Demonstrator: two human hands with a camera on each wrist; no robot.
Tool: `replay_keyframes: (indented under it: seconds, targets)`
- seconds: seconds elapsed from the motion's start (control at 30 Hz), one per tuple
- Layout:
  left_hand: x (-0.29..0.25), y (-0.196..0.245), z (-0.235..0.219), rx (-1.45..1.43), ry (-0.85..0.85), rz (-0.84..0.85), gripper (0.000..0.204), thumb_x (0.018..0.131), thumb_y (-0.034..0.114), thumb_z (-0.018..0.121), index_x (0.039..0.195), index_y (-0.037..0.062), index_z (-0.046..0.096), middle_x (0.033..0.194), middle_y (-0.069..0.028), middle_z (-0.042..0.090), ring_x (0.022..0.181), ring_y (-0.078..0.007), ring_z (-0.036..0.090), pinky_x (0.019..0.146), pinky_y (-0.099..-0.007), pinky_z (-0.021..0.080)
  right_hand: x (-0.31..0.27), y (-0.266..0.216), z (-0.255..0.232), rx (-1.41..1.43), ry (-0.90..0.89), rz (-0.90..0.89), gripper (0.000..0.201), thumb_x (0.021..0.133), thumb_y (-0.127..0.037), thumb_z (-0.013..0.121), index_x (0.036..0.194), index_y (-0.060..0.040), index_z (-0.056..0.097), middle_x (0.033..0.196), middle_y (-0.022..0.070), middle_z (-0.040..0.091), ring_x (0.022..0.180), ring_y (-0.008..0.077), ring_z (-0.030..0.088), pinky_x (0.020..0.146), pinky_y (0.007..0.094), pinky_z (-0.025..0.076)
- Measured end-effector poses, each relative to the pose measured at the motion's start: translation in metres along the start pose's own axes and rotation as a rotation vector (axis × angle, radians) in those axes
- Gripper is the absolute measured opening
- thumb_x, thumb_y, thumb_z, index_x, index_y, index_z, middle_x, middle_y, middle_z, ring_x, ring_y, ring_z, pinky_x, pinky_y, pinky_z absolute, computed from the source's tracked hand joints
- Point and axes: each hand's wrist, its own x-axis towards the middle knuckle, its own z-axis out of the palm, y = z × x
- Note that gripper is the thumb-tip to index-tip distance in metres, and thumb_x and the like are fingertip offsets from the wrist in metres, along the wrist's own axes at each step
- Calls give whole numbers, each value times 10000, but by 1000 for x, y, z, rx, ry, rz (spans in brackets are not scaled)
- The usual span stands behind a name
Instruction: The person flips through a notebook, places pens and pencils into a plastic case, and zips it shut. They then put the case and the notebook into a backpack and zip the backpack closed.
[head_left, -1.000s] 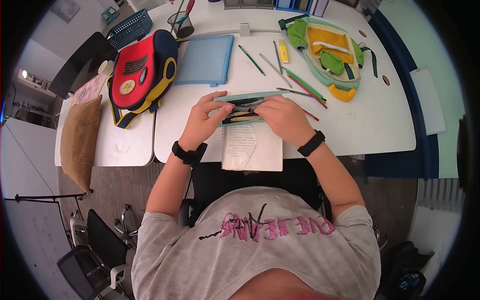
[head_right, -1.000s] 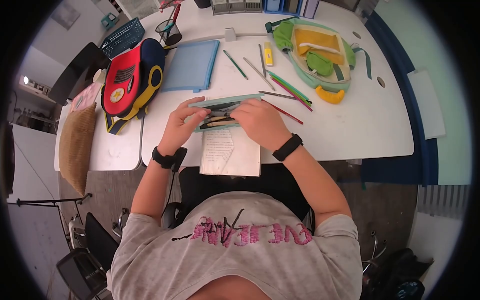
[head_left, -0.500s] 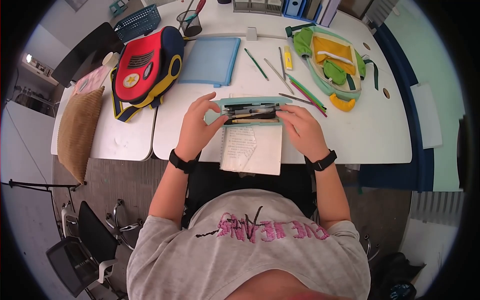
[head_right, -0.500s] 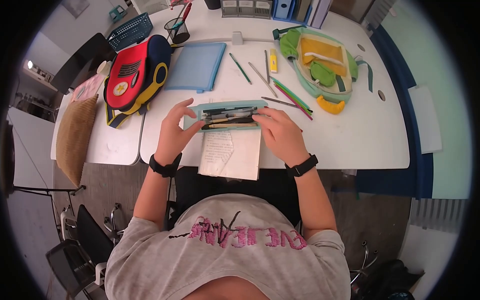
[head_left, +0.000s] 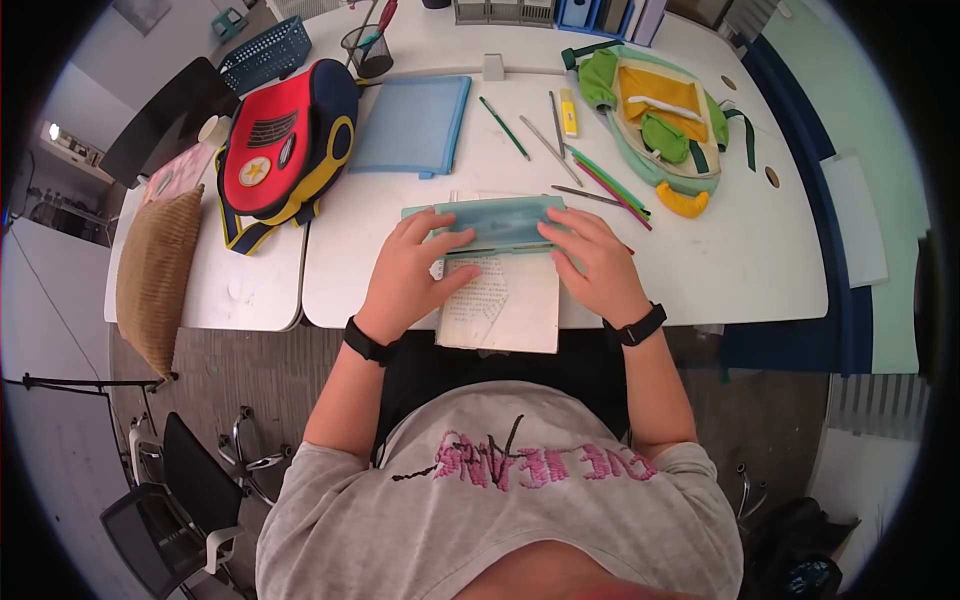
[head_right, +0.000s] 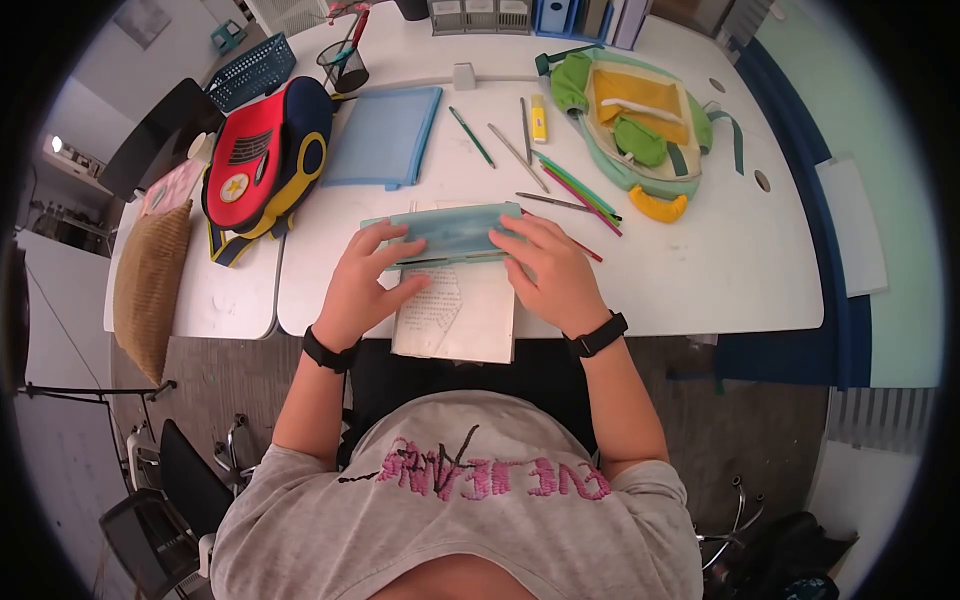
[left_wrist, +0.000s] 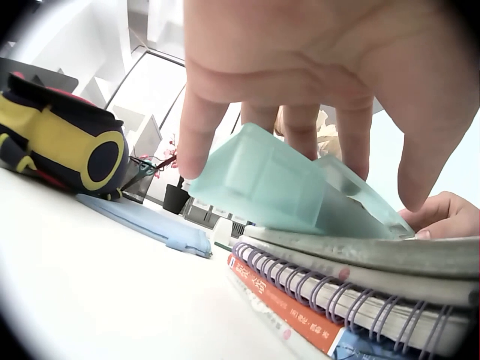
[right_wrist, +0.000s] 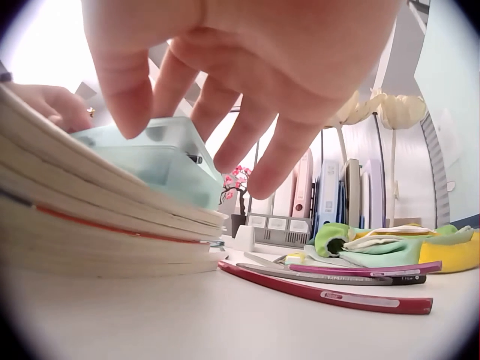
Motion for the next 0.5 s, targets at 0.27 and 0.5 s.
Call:
replay_keyframes:
  seconds: [0.27, 0.5]
  targets:
    - [-3, -7, 14, 102, 23, 20, 344, 795, 150, 869, 1127, 108, 786, 1273, -121, 687, 1281, -397, 592, 1038, -473, 517, -4, -2, 13, -99, 57, -9, 301, 870, -97, 753, 1170, -91, 773, 1302, 91, 695, 1225, 326, 625, 1010, 425, 541]
    - [-12, 3, 12, 276, -29, 29, 352, 860, 188, 817, 1206, 149, 764, 1334, -102, 682, 1329, -375, 580, 1060, -517, 504, -3, -9, 8, -186, 4, -49, 314, 873, -98, 737, 1186, -85, 755, 1327, 91, 677, 1226, 320, 620, 992, 416, 551]
